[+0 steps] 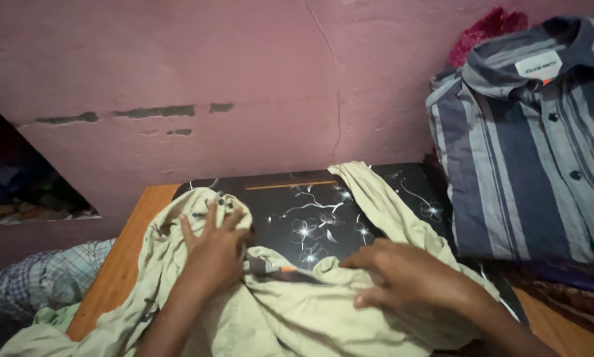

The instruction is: The person picks up a light-colored shirt from a pile, spreads it out on a table, and fastens the buttons one by one from top to bottom.

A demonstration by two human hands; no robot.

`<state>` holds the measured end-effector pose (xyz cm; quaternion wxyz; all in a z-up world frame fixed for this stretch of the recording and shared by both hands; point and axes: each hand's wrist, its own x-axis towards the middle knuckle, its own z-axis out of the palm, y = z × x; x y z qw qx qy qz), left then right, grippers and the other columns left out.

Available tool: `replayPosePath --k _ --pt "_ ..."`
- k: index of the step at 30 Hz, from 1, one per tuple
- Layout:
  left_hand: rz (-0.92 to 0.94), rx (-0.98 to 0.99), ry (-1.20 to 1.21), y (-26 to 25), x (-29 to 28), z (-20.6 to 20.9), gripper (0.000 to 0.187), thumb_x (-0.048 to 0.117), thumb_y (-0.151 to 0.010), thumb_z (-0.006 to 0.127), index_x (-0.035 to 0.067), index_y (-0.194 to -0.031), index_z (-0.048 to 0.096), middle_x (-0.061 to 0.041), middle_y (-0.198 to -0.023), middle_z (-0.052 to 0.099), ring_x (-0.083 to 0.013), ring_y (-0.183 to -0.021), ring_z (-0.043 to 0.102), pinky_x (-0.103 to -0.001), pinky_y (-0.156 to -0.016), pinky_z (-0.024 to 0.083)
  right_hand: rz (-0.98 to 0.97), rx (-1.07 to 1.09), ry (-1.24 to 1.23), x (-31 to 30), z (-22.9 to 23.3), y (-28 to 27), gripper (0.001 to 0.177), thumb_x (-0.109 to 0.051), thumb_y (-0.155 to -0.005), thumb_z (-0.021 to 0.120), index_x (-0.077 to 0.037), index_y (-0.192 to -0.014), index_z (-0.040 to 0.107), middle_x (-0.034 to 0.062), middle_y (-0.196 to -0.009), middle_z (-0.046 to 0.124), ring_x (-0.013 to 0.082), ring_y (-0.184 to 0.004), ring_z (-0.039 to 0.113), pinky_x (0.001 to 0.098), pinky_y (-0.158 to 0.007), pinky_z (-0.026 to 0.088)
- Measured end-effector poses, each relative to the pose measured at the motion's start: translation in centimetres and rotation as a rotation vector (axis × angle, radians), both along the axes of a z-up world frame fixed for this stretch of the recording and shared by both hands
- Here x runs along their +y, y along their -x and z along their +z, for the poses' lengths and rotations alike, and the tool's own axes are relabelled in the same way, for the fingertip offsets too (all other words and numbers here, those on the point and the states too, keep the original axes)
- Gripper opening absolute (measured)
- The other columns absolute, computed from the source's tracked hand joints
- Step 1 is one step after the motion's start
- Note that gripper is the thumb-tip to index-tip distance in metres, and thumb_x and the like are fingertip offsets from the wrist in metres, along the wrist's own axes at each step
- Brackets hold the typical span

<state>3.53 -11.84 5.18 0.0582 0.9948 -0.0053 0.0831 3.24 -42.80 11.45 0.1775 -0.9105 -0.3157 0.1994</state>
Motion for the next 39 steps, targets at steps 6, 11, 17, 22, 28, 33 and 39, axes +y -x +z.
replayPosePath --k 6,11,17,22,28,33,39 --pt "0.119 -0.367 0.042 1.0 1.8 3.4 0.027 0.012 -0.077 0.076 0.02 -0.102 0.077 -0.003 -0.119 0.066 -0.0259 -0.12 0.059 -0.06 -0.107 0.033 -0.2 -0.145 -0.009 -0.3 3.9 -2.4 0.036 -0.035 -0.082 0.079 -0.017 -0.114 0.075 0.0034 -0.112 0.071 0.0182 -0.111 0.066 0.0359 -0.099 0.05" --pt "0.193 -0.76 0.085 1.3 1.4 6.9 0.02 0.013 -0.082 0.078 0.009 -0.1 0.073 -0.013 -0.105 0.067 -0.031 -0.098 0.068 -0.046 -0.083 0.05 -0.289 -0.115 -0.377 -1.0 4.5 -4.3 0.03 -0.029 -0.086 0.071 -0.008 -0.107 0.07 0.009 -0.089 0.078 0.0189 -0.092 0.073 0.0353 -0.088 0.057" --pt "0.342 -0.695 0.631 -3.2 2.3 7.3 0.016 0.015 -0.087 0.07 0.008 -0.102 0.07 -0.016 -0.085 0.077 -0.0246 -0.077 0.077 -0.038 -0.073 0.057 -0.21 -0.008 -0.347 -0.2 6.6 -9.0 0.031 -0.027 -0.096 0.062 -0.011 -0.122 0.063 0.0073 -0.112 0.069 0.0177 -0.109 0.065 0.036 -0.096 0.053" --pt "0.108 -0.427 0.686 -9.6 2.3 6.6 0.118 0.02 -0.082 0.084 0.01 -0.166 0.003 -0.03 -0.148 0.045 -0.042 -0.125 0.055 -0.052 -0.101 0.042 -0.525 -0.868 -0.232 1.8 8.4 -13.4 0.047 -0.019 -0.099 0.062 -0.013 -0.146 0.055 0.0139 -0.123 0.066 0.0316 -0.115 0.062 0.0515 -0.103 0.044" --pt "0.131 -0.062 0.396 -7.3 -5.4 -1.2 0.079 0.041 -0.09 0.068 0.019 -0.156 0.03 -0.015 -0.158 0.038 -0.039 -0.149 0.028 -0.069 -0.117 0.016 -0.152 -0.985 -0.432 0.8 -0.2 -12.2 0.038 -0.018 -0.086 0.074 -0.018 -0.124 0.07 0.0131 -0.125 0.064 0.0354 -0.122 0.055 0.0507 -0.105 0.04" --pt "0.025 -0.047 0.295 -5.2 -9.3 -5.9 0.062 0.041 -0.096 0.057 0.019 -0.152 0.043 -0.01 -0.167 0.028 -0.0423 -0.152 0.017 -0.076 -0.108 0.006 -0.311 -0.655 -0.243 -0.5 -6.1 -6.8 0.046 -0.023 -0.084 0.072 -0.02 -0.13 0.069 0.014 -0.153 0.05 0.0381 -0.142 0.036 0.0588 -0.113 0.022" --pt "0.061 -0.14 0.188 -4.7 -7.4 -6.8 0.061 0.043 -0.095 0.055 0.024 -0.153 0.045 -0.004 -0.165 0.035 -0.0328 -0.149 0.023 -0.07 -0.114 0.012 -0.521 -0.783 -0.366 -3.3 -9.8 -5.1 0.059 -0.024 -0.092 0.058 -0.016 -0.15 0.047 0.0205 -0.16 0.035 0.0402 -0.15 0.026 0.058 -0.117 0.013"
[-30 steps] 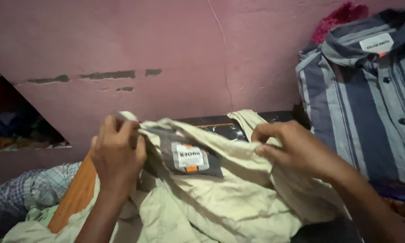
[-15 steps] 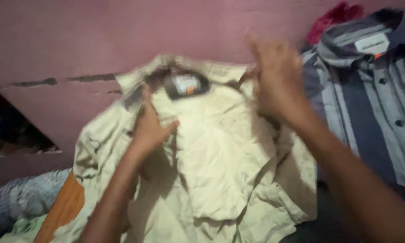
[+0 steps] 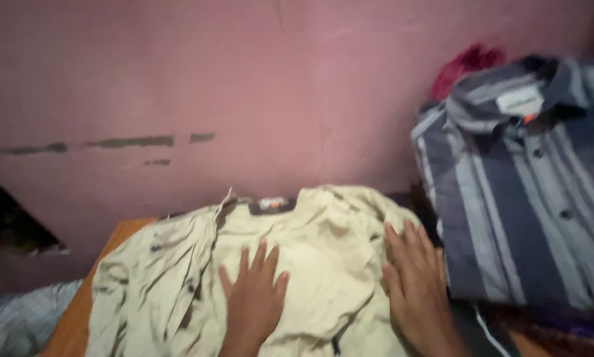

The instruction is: The person picks up a light-colored shirt from a pile, spreads it out on a table, and fastens the buttons one by one from top to bottom.

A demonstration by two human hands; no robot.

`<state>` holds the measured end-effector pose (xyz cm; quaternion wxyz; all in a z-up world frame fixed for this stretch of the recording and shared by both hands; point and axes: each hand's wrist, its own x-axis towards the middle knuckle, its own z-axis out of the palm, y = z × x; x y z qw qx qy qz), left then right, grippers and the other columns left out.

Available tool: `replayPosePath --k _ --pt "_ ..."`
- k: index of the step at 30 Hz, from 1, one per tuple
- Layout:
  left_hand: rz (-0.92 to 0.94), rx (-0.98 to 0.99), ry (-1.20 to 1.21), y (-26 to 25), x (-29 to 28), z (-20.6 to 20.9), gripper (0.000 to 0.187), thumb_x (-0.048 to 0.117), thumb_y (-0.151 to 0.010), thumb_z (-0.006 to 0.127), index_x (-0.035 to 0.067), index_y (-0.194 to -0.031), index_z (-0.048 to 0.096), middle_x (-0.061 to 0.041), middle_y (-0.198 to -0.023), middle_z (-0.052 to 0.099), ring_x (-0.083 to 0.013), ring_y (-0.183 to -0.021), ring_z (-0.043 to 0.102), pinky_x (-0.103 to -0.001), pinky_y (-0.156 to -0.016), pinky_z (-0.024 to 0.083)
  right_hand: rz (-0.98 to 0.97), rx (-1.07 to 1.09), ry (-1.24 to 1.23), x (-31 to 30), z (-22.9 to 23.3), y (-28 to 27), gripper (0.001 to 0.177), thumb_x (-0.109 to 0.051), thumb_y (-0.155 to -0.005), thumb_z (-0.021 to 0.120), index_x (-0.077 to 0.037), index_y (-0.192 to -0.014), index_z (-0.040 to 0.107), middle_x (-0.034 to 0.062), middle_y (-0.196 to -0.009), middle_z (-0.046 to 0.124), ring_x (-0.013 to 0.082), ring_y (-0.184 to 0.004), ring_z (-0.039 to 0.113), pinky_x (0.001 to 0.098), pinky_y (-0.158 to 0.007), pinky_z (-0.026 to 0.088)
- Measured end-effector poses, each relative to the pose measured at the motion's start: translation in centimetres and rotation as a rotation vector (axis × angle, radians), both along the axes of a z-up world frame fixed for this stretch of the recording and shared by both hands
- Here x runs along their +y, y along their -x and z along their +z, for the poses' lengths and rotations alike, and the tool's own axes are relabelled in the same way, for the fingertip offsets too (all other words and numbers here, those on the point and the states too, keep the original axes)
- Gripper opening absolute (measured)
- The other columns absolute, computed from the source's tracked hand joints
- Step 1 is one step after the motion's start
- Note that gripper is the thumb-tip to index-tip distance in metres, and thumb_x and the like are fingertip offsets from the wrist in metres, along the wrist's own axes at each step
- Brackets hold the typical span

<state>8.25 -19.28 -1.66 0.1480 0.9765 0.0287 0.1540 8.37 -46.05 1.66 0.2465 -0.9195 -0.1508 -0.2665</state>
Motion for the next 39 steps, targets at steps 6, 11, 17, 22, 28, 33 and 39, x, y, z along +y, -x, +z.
replayPosePath --k 6,11,17,22,28,33,39 --pt "0.042 0.051 -0.146 -0.3 4.4 -0.8 0.062 0.044 -0.094 0.054 0.029 -0.153 0.043 0.003 -0.166 0.032 -0.0255 -0.147 0.025 -0.067 -0.114 0.014 -0.004 0.182 -0.197 -2.3 -3.8 -1.1 0.083 -0.023 -0.087 0.065 -0.011 -0.159 0.026 0.0305 -0.159 0.026 0.0448 -0.147 0.029 0.0468 -0.116 0.028" --pt "0.004 0.027 0.011 -0.7 10.7 -2.5 0.056 0.039 -0.093 0.056 0.032 -0.148 0.051 0.006 -0.164 0.038 -0.0215 -0.148 0.03 -0.066 -0.113 0.02 0.002 0.092 -0.18 -2.3 -3.2 -0.7 0.105 -0.025 -0.08 0.074 -0.004 -0.161 0.011 0.0349 -0.152 0.032 0.0488 -0.139 0.034 0.0487 -0.109 0.032" --pt "0.135 -0.122 -0.087 0.7 11.0 -1.7 0.041 0.018 -0.091 0.06 0.022 -0.132 0.063 -0.006 -0.151 0.054 -0.0326 -0.136 0.05 -0.06 -0.115 0.028 -0.224 0.316 0.14 -1.1 -1.1 0.8 0.065 -0.027 -0.086 0.072 -0.013 -0.145 0.05 0.014 -0.119 0.067 0.0349 -0.114 0.062 0.0416 -0.097 0.051" --pt "-0.353 -0.243 0.411 3.9 0.7 2.0 0.032 0.019 -0.094 0.062 0.015 -0.125 0.067 -0.013 -0.143 0.061 -0.036 -0.135 0.053 -0.054 -0.115 0.035 -0.151 0.408 -0.129 -0.6 -1.5 -1.6 0.023 -0.02 -0.089 0.072 -0.013 -0.11 0.078 0.0141 -0.1 0.075 0.0334 -0.09 0.07 0.0445 -0.081 0.056" --pt "-0.507 0.034 0.24 7.0 -5.5 2.4 0.074 0.033 -0.086 0.077 0.007 -0.146 0.046 -0.015 -0.158 0.045 -0.0406 -0.149 0.033 -0.063 -0.111 0.014 0.123 0.578 -1.224 -3.8 6.1 -9.4 0.022 -0.004 -0.094 0.051 -0.005 -0.113 0.063 0.0082 -0.097 0.066 0.022 -0.082 0.066 0.0437 -0.073 0.06" --pt "-0.489 -0.122 0.371 6.9 -4.5 0.3 0.079 0.027 -0.077 0.079 0.004 -0.145 0.046 -0.021 -0.149 0.051 -0.0434 -0.14 0.042 -0.059 -0.115 0.021 0.319 0.29 -1.505 -4.1 9.4 -14.2 0.03 -0.008 -0.1 0.05 -0.008 -0.128 0.061 0.0133 -0.117 0.066 0.0271 -0.105 0.066 0.0411 -0.092 0.057" --pt "-0.233 -0.054 0.813 5.6 -3.4 -1.4 0.057 0.01 -0.077 0.062 0.004 -0.134 0.063 -0.014 -0.13 0.072 -0.0309 -0.124 0.063 -0.038 -0.111 0.042 0.141 -0.067 -0.222 -0.6 3.1 -9.0 0.061 -0.025 -0.094 0.072 -0.017 -0.151 0.05 0.033 -0.161 0.035 0.0408 -0.151 0.035 0.0525 -0.121 0.036"
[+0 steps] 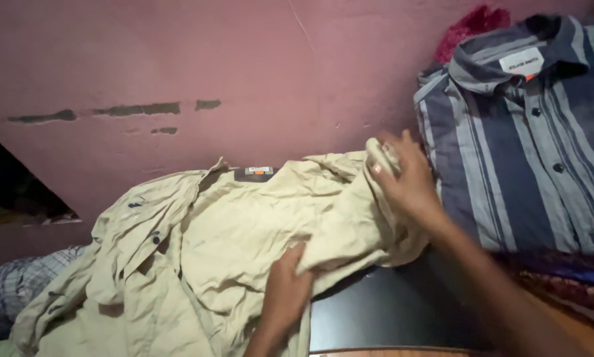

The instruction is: The person picks up a light-colored shirt from a pile, spreads it out on a table, and fastens the buttons one by one from top to bottom.

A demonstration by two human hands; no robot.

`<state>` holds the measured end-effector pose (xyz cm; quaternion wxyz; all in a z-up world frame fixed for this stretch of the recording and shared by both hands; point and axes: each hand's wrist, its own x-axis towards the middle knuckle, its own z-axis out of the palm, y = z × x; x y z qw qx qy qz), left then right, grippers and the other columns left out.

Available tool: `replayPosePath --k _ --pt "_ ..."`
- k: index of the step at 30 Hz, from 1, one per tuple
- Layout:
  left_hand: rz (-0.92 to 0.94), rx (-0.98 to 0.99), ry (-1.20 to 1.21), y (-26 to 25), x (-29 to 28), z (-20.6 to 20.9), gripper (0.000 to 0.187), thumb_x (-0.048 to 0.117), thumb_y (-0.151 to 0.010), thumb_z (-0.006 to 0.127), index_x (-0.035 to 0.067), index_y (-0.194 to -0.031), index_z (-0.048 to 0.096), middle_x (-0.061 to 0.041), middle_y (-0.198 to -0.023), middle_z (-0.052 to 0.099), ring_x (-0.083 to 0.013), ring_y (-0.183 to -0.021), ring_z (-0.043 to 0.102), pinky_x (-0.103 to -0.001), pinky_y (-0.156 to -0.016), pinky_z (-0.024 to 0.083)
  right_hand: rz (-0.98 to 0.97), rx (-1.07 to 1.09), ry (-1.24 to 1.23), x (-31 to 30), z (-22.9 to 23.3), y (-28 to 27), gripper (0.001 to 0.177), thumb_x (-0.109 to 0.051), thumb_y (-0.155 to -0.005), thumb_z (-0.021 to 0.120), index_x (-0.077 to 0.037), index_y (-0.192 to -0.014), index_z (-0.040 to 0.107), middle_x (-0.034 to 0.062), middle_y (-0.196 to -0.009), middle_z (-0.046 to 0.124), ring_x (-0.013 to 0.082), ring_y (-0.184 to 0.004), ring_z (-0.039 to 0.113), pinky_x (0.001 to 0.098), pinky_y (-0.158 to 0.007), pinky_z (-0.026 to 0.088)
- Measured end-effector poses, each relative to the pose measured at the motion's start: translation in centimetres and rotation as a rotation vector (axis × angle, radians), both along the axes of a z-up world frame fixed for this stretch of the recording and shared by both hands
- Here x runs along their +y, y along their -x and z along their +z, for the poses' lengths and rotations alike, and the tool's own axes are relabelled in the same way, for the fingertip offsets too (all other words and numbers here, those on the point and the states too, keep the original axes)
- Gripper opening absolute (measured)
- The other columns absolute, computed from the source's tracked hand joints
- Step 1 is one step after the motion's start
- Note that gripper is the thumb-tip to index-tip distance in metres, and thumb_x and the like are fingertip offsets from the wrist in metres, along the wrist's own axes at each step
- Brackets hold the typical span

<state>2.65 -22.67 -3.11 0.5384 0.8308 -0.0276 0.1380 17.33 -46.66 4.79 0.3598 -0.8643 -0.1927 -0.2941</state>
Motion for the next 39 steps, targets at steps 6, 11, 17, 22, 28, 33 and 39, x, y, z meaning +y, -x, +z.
replayPosePath --k 6,11,17,22,28,33,39 --pt "0.069 0.159 0.794 -1.6 2.6 -0.7 0.043 0.007 -0.085 0.054 -0.002 -0.125 0.065 -0.014 -0.115 0.072 -0.0222 -0.103 0.064 -0.033 -0.092 0.05 -0.031 0.236 0.45 2.5 -1.3 6.5 0.093 -0.036 -0.078 0.083 -0.023 -0.157 0.036 0.0148 -0.167 0.028 0.0422 -0.147 0.029 0.061 -0.112 0.02" --pt "0.202 0.119 1.09 -2.5 3.7 -1.5 0.038 0.003 -0.09 0.051 0.005 -0.127 0.057 -0.014 -0.117 0.065 -0.0221 -0.107 0.062 -0.036 -0.093 0.049 -0.18 0.267 0.497 1.4 0.2 6.5 0.09 -0.023 -0.081 0.075 -0.029 -0.158 0.03 0.0177 -0.148 0.05 0.0435 -0.113 0.062 0.0512 -0.093 0.053" --pt "0.475 -0.462 -0.171 1.6 -1.6 3.4 0.036 -0.007 -0.069 0.054 0.008 -0.1 0.064 -0.017 -0.126 0.058 -0.0355 -0.125 0.053 -0.044 -0.106 0.04 -0.212 0.433 0.715 0.9 1.0 4.1 0.093 -0.012 -0.077 0.074 -0.031 -0.157 0.029 0.023 -0.113 0.064 0.0455 -0.094 0.069 0.0523 -0.081 0.057" --pt "0.03 -0.518 -0.487 2.2 -5.7 5.9 0.048 0.021 -0.073 0.077 0.005 -0.117 0.067 -0.016 -0.129 0.058 -0.0387 -0.128 0.049 -0.06 -0.106 0.027 -0.092 0.448 0.621 0.2 -0.3 1.5 0.073 -0.014 -0.084 0.072 -0.028 -0.15 0.043 0.0196 -0.111 0.071 0.0422 -0.099 0.069 0.0513 -0.081 0.056" --pt "0.018 -0.234 -0.345 -0.5 -4.3 2.7 0.023 0.023 -0.081 0.072 0.01 -0.1 0.07 -0.01 -0.11 0.071 -0.0304 -0.109 0.063 -0.051 -0.094 0.045 0.227 0.482 0.284 -0.7 4.2 -1.8 0.044 -0.003 -0.089 0.067 -0.017 -0.13 0.069 0.0098 -0.126 0.071 0.0266 -0.093 0.074 0.0387 -0.077 0.059" --pt "0.06 0.115 0.607 -3.1 -1.6 0.2 0.025 0.024 -0.106 0.054 0.005 -0.093 0.065 -0.011 -0.08 0.058 -0.022 -0.069 0.055 -0.039 -0.06 0.044 0.013 0.438 -0.028 -3.0 10.0 -4.5 0.032 -0.001 -0.097 0.061 -0.009 -0.124 0.076 0.0138 -0.113 0.078 0.0182 -0.084 0.069 0.0322 -0.07 0.055" --pt "-0.133 0.22 0.454 0.7 -5.3 3.0 0.025 0.027 -0.093 0.062 0.008 -0.108 0.056 -0.01 -0.096 0.07 -0.0243 -0.073 0.069 -0.036 -0.064 0.054 -0.055 -0.083 -0.48 -5.0 9.9 -8.2 0.038 0.006 -0.095 0.054 -0.002 -0.129 0.069 0.01 -0.116 0.075 0.0152 -0.098 0.071 0.0269 -0.084 0.056"
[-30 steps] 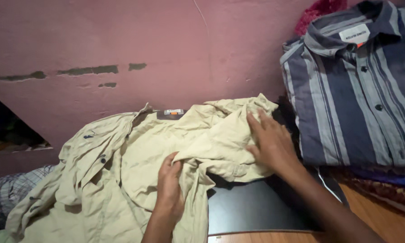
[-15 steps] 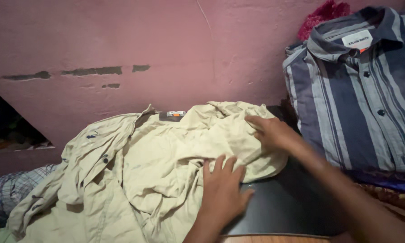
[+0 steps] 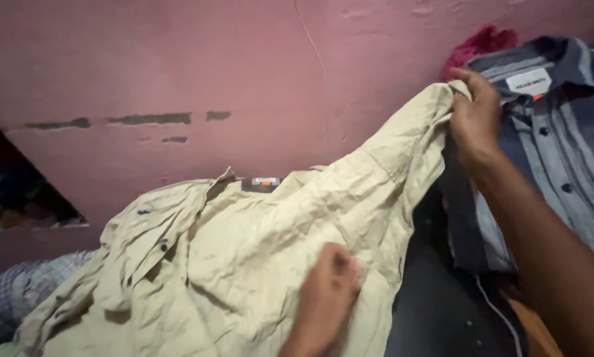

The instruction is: The person picks up a light-colored shirt from a pile, spreads it out on a table, and fastens the buttons one by one from top to bottom.

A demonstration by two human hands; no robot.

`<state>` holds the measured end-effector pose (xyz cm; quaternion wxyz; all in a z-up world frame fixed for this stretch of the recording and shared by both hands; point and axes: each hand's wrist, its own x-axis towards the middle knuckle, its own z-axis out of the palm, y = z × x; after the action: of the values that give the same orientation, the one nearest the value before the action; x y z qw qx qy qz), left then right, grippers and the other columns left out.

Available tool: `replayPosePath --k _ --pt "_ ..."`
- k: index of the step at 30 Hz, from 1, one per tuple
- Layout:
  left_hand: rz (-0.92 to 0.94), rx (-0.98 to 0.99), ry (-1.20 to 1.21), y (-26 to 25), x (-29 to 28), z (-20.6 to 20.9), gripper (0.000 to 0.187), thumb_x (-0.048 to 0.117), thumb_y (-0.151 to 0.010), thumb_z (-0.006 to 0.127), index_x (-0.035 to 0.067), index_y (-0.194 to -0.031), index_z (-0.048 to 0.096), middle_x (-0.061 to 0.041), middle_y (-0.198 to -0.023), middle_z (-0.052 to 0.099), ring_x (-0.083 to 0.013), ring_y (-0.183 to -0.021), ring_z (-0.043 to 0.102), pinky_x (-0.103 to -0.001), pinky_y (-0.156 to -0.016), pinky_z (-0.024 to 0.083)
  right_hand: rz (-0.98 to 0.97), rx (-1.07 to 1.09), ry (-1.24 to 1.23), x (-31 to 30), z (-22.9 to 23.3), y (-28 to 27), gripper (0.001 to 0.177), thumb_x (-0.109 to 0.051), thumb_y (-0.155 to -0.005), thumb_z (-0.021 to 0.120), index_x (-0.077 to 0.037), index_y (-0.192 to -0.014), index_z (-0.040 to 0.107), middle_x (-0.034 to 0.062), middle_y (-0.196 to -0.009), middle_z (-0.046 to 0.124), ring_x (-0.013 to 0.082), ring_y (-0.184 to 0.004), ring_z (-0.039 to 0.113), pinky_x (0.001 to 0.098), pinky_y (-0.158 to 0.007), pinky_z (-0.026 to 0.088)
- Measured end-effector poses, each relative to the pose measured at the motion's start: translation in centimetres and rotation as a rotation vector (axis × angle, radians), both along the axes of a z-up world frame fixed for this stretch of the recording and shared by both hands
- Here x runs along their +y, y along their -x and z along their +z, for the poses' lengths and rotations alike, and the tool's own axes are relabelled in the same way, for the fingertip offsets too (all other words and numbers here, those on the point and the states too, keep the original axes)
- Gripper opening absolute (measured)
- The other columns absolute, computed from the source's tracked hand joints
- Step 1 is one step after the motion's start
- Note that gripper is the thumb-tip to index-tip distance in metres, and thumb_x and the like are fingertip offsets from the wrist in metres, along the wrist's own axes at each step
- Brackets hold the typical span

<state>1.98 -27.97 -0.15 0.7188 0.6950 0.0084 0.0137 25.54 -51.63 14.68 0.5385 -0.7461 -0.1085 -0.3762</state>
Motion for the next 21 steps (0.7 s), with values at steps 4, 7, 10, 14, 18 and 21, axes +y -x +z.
replayPosePath --k 4,7,10,14,18,21 --pt "0.074 -0.619 -0.778 2.9 -3.0 -0.1 0.064 0.031 -0.079 0.083 -0.001 -0.128 0.056 -0.02 -0.103 0.067 -0.0415 -0.09 0.067 -0.049 -0.074 0.051 0.254 0.247 -0.143 0.9 -1.5 0.7 0.037 -0.004 -0.102 0.05 -0.003 -0.137 0.062 0.0077 -0.122 0.065 0.0159 -0.098 0.062 0.0312 -0.085 0.054" --pt "0.111 -0.454 -0.787 3.4 -3.9 -1.1 0.036 0.013 -0.087 0.072 0.008 -0.122 0.065 -0.014 -0.107 0.072 -0.0385 -0.1 0.07 -0.047 -0.086 0.05 0.31 0.429 -0.425 1.1 -0.6 2.1 0.039 -0.008 -0.102 0.05 -0.007 -0.139 0.058 0.0086 -0.121 0.066 0.0153 -0.098 0.064 0.0303 -0.084 0.056" --pt "-0.248 -0.027 -0.535 3.1 -2.7 -1.4 0.03 0.01 -0.085 0.068 0.005 -0.114 0.075 -0.015 -0.114 0.075 -0.0283 -0.112 0.07 -0.035 -0.096 0.052 0.281 0.379 -0.372 2.7 1.2 4.6 0.049 -0.004 -0.097 0.05 -0.012 -0.144 0.048 0.0124 -0.129 0.06 0.0176 -0.1 0.065 0.0315 -0.084 0.057" --pt "-0.492 0.063 -0.389 3.2 -2.3 -2.4 0.025 0.012 -0.088 0.069 0.003 -0.111 0.074 -0.012 -0.107 0.074 -0.0245 -0.104 0.071 -0.034 -0.092 0.054 1.051 0.55 0.44 4.8 1.7 11.0 0.049 -0.033 -0.103 0.054 -0.008 -0.145 0.052 0.0182 -0.151 0.055 0.0204 -0.129 0.056 0.0328 -0.104 0.048" --pt "-0.639 0.067 -0.211 2.3 0.6 -0.3 0.021 0.015 -0.092 0.07 0.001 -0.106 0.073 -0.008 -0.097 0.074 -0.0193 -0.093 0.071 -0.032 -0.085 0.056 1.541 1.078 0.806 7.0 0.5 13.6 0.063 -0.047 -0.1 0.06 -0.015 -0.153 0.051 0.0144 -0.14 0.07 0.0242 -0.112 0.072 0.0379 -0.084 0.063" --pt "-0.595 0.0 -0.085 1.8 3.3 1.7 0.02 0.018 -0.095 0.072 -0.001 -0.103 0.072 -0.005 -0.09 0.073 -0.0155 -0.086 0.071 -0.03 -0.08 0.057 1.368 0.782 0.602 7.3 -1.8 11.8 0.056 -0.041 -0.098 0.054 -0.009 -0.144 0.06 0.0038 -0.137 0.07 0.0203 -0.115 0.072 0.0373 -0.091 0.061"
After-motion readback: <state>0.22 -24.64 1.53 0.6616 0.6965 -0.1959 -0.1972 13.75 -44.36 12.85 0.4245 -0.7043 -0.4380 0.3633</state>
